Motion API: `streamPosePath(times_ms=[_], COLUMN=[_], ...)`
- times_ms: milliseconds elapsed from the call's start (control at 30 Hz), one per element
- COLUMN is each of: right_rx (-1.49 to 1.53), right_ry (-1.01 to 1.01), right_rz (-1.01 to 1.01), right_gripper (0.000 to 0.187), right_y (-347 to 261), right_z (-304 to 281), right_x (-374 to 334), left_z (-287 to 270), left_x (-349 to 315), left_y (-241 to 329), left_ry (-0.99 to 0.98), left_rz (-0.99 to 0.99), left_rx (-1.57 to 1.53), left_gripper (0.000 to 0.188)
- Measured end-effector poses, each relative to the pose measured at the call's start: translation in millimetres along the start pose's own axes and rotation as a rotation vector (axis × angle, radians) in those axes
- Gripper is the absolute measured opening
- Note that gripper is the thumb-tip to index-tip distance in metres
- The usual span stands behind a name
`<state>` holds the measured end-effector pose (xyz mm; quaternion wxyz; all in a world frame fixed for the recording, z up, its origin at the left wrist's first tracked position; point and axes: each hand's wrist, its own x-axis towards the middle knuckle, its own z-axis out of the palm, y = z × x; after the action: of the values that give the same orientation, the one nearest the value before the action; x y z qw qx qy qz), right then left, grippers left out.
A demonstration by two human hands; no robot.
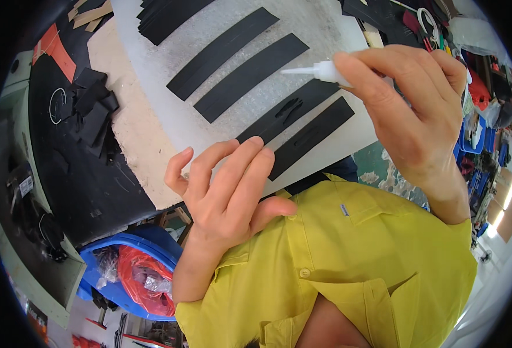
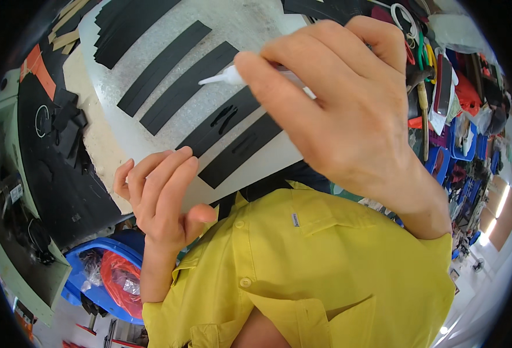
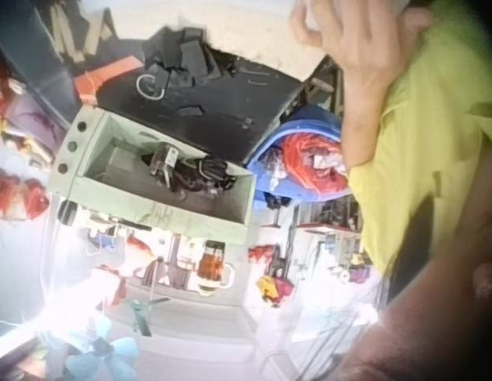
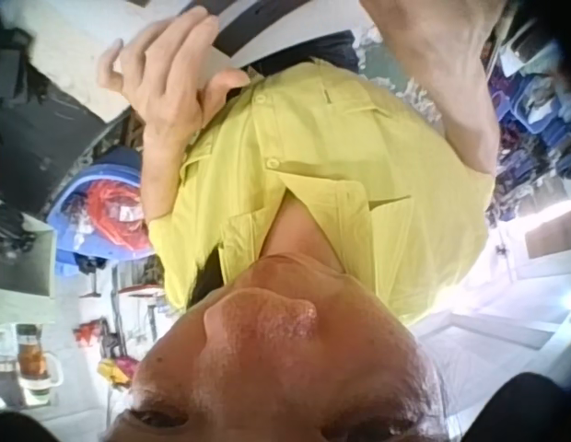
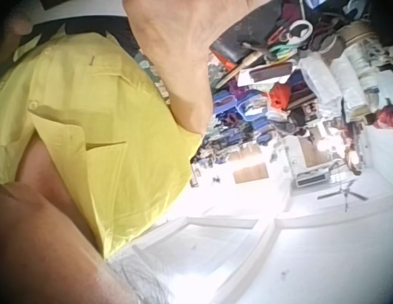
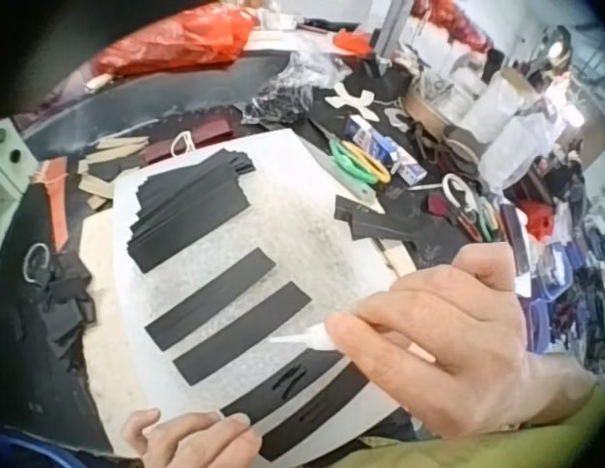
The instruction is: The person applies glue from a white bottle onto black rectangular strips and attaches smaller black pieces to them. They repeat this process for several strips, arranging the finished units on a white board. The person then switches to handling maroon-colored strips in a similar manner.
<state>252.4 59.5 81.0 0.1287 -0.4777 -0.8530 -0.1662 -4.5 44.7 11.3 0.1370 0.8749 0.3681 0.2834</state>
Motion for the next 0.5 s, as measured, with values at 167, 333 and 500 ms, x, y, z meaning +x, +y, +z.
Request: streamPosePath(times_ms=[167,333,500], right_rx=[0.044,0.043,0.016], right_ry=[0.067,0.082,0.038], right_rz=[-0.038,-0.099,-0.079], right_gripper=[0.035,0.035,0.033], right_y=[-10.6,-18.0,-9.5], right_z=[14.8,29.9,25.9], right_x=[19.6,21.3,22.7], left_z=[-2.0,0.7,8.2], left_x=[15.6,23.7,17.4], left_y=[-18.7,-21.7,-23.8], left_ry=[0.028,-0.013,0.034], left_rz=[-0.029,-0.086,-0.121], left_rx=[0.113,0.175,0.192], left_gripper=[0.061,0.061,0.064])
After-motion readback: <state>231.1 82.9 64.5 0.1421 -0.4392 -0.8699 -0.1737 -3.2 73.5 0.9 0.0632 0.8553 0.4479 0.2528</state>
